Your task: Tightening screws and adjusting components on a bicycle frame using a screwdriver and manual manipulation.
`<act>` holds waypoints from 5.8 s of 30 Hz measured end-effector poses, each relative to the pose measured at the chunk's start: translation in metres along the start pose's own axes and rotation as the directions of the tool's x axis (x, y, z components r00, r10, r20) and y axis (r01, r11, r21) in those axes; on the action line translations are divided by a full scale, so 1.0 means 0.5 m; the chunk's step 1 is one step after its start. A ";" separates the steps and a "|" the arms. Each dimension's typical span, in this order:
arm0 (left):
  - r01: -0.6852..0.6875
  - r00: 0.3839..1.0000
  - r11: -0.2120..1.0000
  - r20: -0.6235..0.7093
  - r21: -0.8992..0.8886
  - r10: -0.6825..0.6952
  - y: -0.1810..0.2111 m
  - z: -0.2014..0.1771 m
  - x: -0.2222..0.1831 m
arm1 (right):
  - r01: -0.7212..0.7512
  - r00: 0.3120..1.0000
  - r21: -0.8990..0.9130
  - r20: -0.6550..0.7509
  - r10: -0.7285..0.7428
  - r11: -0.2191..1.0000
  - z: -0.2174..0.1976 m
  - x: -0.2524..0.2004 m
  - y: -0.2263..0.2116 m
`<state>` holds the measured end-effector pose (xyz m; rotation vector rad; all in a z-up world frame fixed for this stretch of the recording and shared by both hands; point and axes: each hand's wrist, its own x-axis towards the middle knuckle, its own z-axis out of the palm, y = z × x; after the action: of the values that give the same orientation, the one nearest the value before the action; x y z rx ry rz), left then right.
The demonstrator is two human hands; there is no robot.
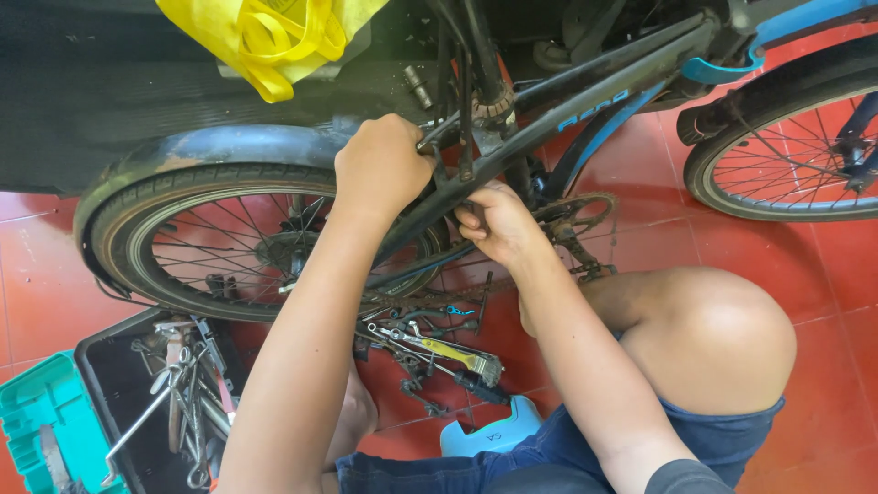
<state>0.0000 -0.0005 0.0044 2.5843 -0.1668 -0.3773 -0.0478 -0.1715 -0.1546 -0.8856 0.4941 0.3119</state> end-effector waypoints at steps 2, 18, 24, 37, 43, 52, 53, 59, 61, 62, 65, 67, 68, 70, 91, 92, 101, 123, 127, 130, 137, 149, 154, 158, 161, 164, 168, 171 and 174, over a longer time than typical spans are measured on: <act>0.005 1.000 1.000 0.019 -0.009 -0.005 -0.003 0.002 0.002 | -0.006 1.000 -0.003 0.013 0.006 1.000 -0.001 0.001 0.002; -0.072 0.997 0.975 0.009 -0.210 0.075 -0.010 -0.023 -0.018 | -0.075 0.996 0.029 0.050 0.074 0.997 0.005 -0.003 -0.007; -0.143 0.988 0.990 -0.062 -0.001 0.143 -0.021 -0.113 -0.073 | 0.064 0.998 -0.483 0.004 -0.070 0.873 0.033 -0.049 -0.051; -0.243 0.928 0.324 -0.122 -0.915 0.352 -0.054 -0.109 -0.088 | 0.245 0.969 -0.805 0.212 -0.124 0.540 0.176 -0.310 -0.229; -0.173 0.939 0.226 -0.091 -0.959 0.332 -0.040 -0.089 -0.115 | 0.061 0.906 -0.883 0.245 0.346 0.465 0.095 -0.262 -0.157; 0.141 0.989 0.277 0.145 -0.951 -0.006 -0.053 0.140 -0.213 | -0.110 0.941 -0.312 0.272 0.200 0.944 0.048 -0.216 -0.045; 0.143 0.989 0.275 0.147 -0.951 -0.007 -0.049 0.141 -0.240 | -0.113 0.941 -0.313 0.271 0.203 0.943 0.050 -0.226 -0.046; 0.247 0.924 0.188 0.172 -0.951 -0.340 -0.078 0.205 -0.358 | -0.157 0.918 -0.484 0.249 0.307 0.861 0.019 -0.218 -0.001; 0.299 0.882 0.101 0.235 -0.949 -0.408 -0.153 0.277 -0.371 | -0.203 0.905 -0.525 0.222 0.364 0.826 -0.001 -0.188 0.049; 0.295 0.875 0.091 0.231 -0.951 -0.426 -0.191 0.316 -0.382 | -0.211 0.896 -0.536 0.230 0.381 0.818 -0.007 -0.177 0.085; 0.214 0.855 -0.159 0.264 -0.964 -0.446 -0.296 0.425 -0.421 | -0.258 0.874 -0.579 0.201 0.442 0.773 -0.028 -0.150 0.204; 0.220 0.799 -0.268 0.331 -0.938 -0.502 -0.358 0.487 -0.446 | -0.342 0.835 -0.607 0.155 0.529 0.717 -0.043 -0.132 0.293; 0.206 0.790 -0.283 0.330 -0.937 -0.516 -0.388 0.522 -0.462 | -0.347 0.824 -0.622 0.156 0.545 0.702 -0.047 -0.127 0.331; 0.274 0.725 -0.227 0.356 -0.934 -0.589 -0.450 0.591 -0.495 | -0.409 0.775 -0.663 0.111 0.622 0.627 -0.054 -0.119 0.409; 0.247 0.432 -0.381 0.454 -0.891 -0.780 -0.559 0.777 -0.551 | -0.408 0.774 -0.827 -0.089 0.627 0.387 -0.127 -0.083 0.791; 0.243 0.429 -0.385 0.454 -0.891 -0.781 -0.562 0.723 -0.560 | -0.407 0.772 -0.830 -0.088 0.630 0.382 -0.113 -0.081 0.783; 0.145 0.160 -0.158 0.181 -0.977 -0.970 -0.605 0.556 -0.532 | 0.374 0.850 -0.926 0.321 0.418 -0.047 0.074 -0.007 0.849; 0.137 0.222 -0.176 0.203 -0.975 -0.954 -0.629 0.796 -0.568 | 0.504 0.825 -0.852 0.429 0.367 -0.139 -0.012 -0.061 0.832; -0.020 -0.013 -0.274 0.275 -0.961 -0.961 -0.630 0.536 -0.570 | 0.441 0.839 -0.896 0.390 0.379 -0.054 -0.055 -0.079 0.799; 0.093 -0.001 -0.215 0.215 -0.972 -0.977 -0.576 0.430 -0.568 | 0.223 0.858 -0.972 0.232 0.457 0.074 -0.063 -0.082 0.787; 0.494 0.179 -0.051 0.159 -0.868 -0.971 -0.625 0.633 -0.573 | 0.048 0.805 -0.937 0.241 0.542 0.346 -0.083 -0.070 0.770; 0.245 0.314 -0.201 0.274 -0.949 -0.909 -0.604 0.766 -0.568 | 0.127 0.809 -0.893 0.346 0.476 0.433 -0.099 -0.095 0.715; -0.071 0.471 -0.109 0.063 -0.992 -0.880 -0.505 0.538 -0.484 | 0.471 0.688 -0.879 0.422 0.590 0.080 0.134 -0.199 0.434; -0.179 0.574 0.029 -0.128 -0.983 -0.809 -0.338 0.301 -0.440 | 0.633 0.667 -0.771 0.587 0.459 0.065 0.258 -0.284 0.164; -0.356 0.710 0.035 -0.295 -0.934 -0.640 -0.155 0.141 -0.419 | 0.734 0.645 -0.678 0.685 0.338 -0.026 0.307 -0.353 -0.020; -0.600 0.727 0.069 -0.579 -0.797 -0.369 -0.008 0.063 -0.370 | 0.785 0.620 -0.603 0.761 0.191 -0.142 0.306 -0.392 -0.156; -0.560 0.753 0.170 -0.584 -0.811 -0.303 0.087 0.019 -0.275 | 0.819 0.554 -0.539 0.832 0.029 -0.199 0.296 -0.407 -0.273; -0.498 0.796 0.294 -0.564 -0.816 -0.218 0.099 0.011 -0.200 | 0.822 0.523 -0.518 0.851 -0.047 -0.239 0.278 -0.368 -0.306; -0.480 0.823 0.413 -0.561 -0.774 -0.095 0.062 0.013 -0.131 | 0.835 0.491 -0.488 0.869 -0.057 -0.255 0.268 -0.298 -0.301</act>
<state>-0.0659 -0.0177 0.0300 1.4283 -0.0440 0.3237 -0.0675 -0.1632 0.0950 -2.2846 -1.0488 0.0090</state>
